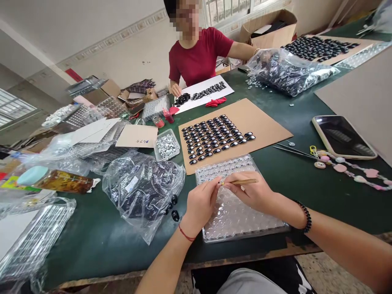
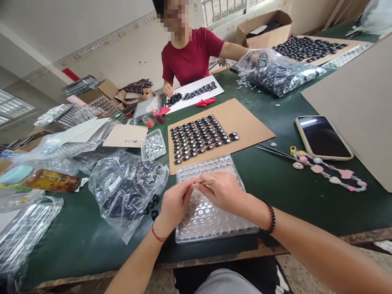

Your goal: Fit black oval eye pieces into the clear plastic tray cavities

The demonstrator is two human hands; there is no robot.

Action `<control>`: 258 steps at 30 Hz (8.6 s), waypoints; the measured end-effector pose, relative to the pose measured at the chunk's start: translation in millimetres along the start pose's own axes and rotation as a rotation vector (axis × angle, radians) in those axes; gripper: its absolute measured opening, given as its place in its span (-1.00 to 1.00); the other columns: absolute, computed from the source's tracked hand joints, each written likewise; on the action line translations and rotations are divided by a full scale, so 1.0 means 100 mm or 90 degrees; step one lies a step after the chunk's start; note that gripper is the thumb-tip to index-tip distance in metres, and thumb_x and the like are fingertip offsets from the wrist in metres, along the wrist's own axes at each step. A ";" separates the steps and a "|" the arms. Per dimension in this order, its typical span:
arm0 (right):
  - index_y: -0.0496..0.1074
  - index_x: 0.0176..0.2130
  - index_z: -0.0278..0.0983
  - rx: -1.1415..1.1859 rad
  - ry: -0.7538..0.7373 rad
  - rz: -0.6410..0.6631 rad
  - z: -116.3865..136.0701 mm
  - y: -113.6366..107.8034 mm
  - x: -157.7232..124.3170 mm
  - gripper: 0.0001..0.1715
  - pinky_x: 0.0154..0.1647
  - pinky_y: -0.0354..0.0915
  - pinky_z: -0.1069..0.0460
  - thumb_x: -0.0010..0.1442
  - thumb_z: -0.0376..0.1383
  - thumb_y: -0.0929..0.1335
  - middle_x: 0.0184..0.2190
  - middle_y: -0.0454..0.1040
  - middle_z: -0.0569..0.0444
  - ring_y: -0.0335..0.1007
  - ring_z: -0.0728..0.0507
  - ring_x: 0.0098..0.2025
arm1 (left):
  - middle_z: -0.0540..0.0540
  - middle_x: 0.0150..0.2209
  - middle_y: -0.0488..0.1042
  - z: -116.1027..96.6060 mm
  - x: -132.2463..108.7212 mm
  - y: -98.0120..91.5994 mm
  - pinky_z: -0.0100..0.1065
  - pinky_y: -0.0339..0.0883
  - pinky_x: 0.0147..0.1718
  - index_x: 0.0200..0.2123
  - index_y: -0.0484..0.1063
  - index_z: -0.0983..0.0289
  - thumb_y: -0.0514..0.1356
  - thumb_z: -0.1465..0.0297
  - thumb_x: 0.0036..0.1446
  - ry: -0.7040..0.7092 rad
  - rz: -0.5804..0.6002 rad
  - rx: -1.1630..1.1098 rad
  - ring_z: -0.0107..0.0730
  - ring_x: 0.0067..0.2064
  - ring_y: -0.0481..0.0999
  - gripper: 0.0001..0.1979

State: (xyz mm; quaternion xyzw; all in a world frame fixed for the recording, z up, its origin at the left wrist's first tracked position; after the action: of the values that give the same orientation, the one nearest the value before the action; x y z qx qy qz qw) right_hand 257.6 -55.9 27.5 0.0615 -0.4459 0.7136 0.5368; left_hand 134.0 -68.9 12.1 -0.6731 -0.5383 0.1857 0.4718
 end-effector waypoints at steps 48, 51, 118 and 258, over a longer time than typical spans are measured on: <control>0.34 -0.39 -0.27 0.022 0.081 -0.066 -0.06 -0.13 -0.01 -0.85 -0.51 0.17 0.09 0.19 -0.31 0.23 -0.56 0.40 0.12 0.29 0.00 -0.56 | -0.06 -0.52 0.37 0.39 0.06 -0.27 -0.46 0.17 -0.49 -0.33 0.36 0.25 0.09 0.25 0.11 -0.243 -0.107 -0.230 -0.50 -0.53 0.33 -0.81; 0.34 -0.39 -0.27 0.037 0.075 -0.072 -0.04 -0.15 -0.02 -0.86 -0.50 0.18 0.09 0.19 -0.32 0.23 -0.56 0.39 0.12 0.29 0.01 -0.55 | -0.01 -0.48 0.44 0.34 0.06 -0.14 -0.45 0.20 -0.51 -0.38 0.43 0.26 0.13 0.24 0.07 -0.231 -0.054 -0.241 -0.48 -0.52 0.36 -0.79; 0.33 -0.33 -0.27 -0.142 -0.147 0.052 0.18 0.08 -0.11 -0.92 -0.46 0.12 0.06 0.18 -0.37 0.25 -0.47 0.45 0.08 0.23 -0.01 -0.52 | 0.08 -0.37 0.53 0.20 0.01 0.04 -0.43 0.29 -0.50 -0.18 0.47 0.26 0.08 0.28 0.12 -0.242 0.018 -0.341 -0.45 -0.50 0.42 -0.73; 0.27 -0.40 -0.27 0.080 0.019 0.001 0.10 -0.04 -0.05 -0.81 -0.49 0.13 0.10 0.23 -0.29 0.19 -0.57 0.33 0.13 0.22 0.01 -0.54 | -0.01 -0.61 0.42 0.20 -0.01 -0.24 -0.44 0.21 -0.50 -0.25 0.52 0.19 0.17 0.30 0.05 -0.209 -0.071 -0.316 -0.44 -0.55 0.38 -0.79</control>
State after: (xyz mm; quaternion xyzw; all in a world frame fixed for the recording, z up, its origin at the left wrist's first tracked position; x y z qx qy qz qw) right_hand 259.0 -66.2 33.3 0.0844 -0.3921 0.7416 0.5377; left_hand 105.5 -61.6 22.1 -0.6980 -0.6726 0.1285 0.2094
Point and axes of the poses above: each hand's wrist, its own x-axis towards the middle knuckle, its own y-axis out of the palm, z = x × y, the point moved 7 cm from there along x, towards the middle knuckle
